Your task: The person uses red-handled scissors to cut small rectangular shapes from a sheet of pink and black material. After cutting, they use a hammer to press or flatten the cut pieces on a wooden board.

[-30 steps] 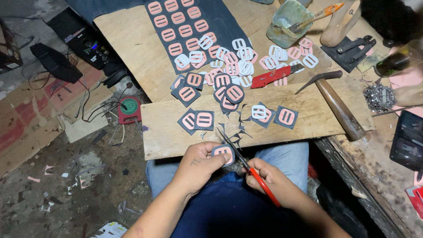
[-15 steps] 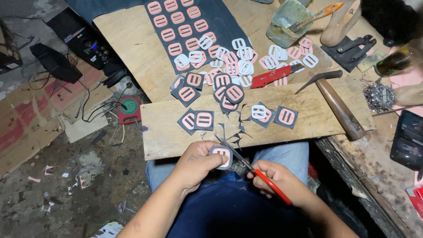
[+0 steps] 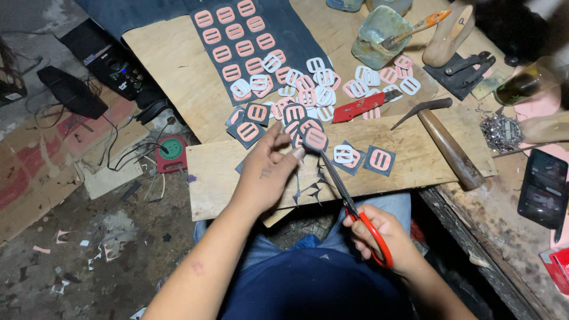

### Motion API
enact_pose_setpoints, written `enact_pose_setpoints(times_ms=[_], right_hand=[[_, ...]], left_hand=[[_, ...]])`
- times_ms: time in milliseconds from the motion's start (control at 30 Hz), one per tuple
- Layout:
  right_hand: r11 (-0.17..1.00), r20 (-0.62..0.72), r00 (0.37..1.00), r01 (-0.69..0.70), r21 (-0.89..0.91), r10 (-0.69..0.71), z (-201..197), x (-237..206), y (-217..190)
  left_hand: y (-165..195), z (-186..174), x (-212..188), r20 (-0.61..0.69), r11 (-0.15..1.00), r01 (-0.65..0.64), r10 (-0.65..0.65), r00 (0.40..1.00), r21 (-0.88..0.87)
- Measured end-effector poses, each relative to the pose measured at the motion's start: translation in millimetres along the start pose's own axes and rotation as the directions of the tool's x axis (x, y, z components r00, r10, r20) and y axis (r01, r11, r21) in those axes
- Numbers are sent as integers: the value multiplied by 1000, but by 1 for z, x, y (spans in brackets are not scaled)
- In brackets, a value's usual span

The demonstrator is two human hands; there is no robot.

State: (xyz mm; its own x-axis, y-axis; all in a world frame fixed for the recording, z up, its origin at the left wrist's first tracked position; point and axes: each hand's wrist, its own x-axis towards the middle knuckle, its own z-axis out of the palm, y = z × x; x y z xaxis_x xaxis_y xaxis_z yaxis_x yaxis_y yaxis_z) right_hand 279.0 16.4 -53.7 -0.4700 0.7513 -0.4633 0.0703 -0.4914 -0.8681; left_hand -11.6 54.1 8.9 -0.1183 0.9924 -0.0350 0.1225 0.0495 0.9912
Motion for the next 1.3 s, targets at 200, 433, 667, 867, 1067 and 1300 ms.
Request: enact_pose_setpoints(times_ms=[200,433,667,867,1067,1300], right_hand=[[1000,-10,999,-30,7,30,-5,0,11],[998,27,998,-59,34,59,3,10,27],[996,153,985,84,-26,-79,23,18,24],[996,154,987,61,-60,-51,37,19,17],[992,144,984,116,-47,-109,46,19,10],[986,128,984,134,-95,-122,49,18,5]], left_hand=[[7,-23,-20,-4,580,-165,279,960,798],[2,-23,-32,-108,713,-150,303,947,685],[3,-8,-28,-214,991,136,-131,968,9],[0,0,-27,-251,969,94,-152,956,-229],[-6,15,-47,60,829,295,-304,951,-475],[-3,29,-56,39,813,317,-342,939,-488]])
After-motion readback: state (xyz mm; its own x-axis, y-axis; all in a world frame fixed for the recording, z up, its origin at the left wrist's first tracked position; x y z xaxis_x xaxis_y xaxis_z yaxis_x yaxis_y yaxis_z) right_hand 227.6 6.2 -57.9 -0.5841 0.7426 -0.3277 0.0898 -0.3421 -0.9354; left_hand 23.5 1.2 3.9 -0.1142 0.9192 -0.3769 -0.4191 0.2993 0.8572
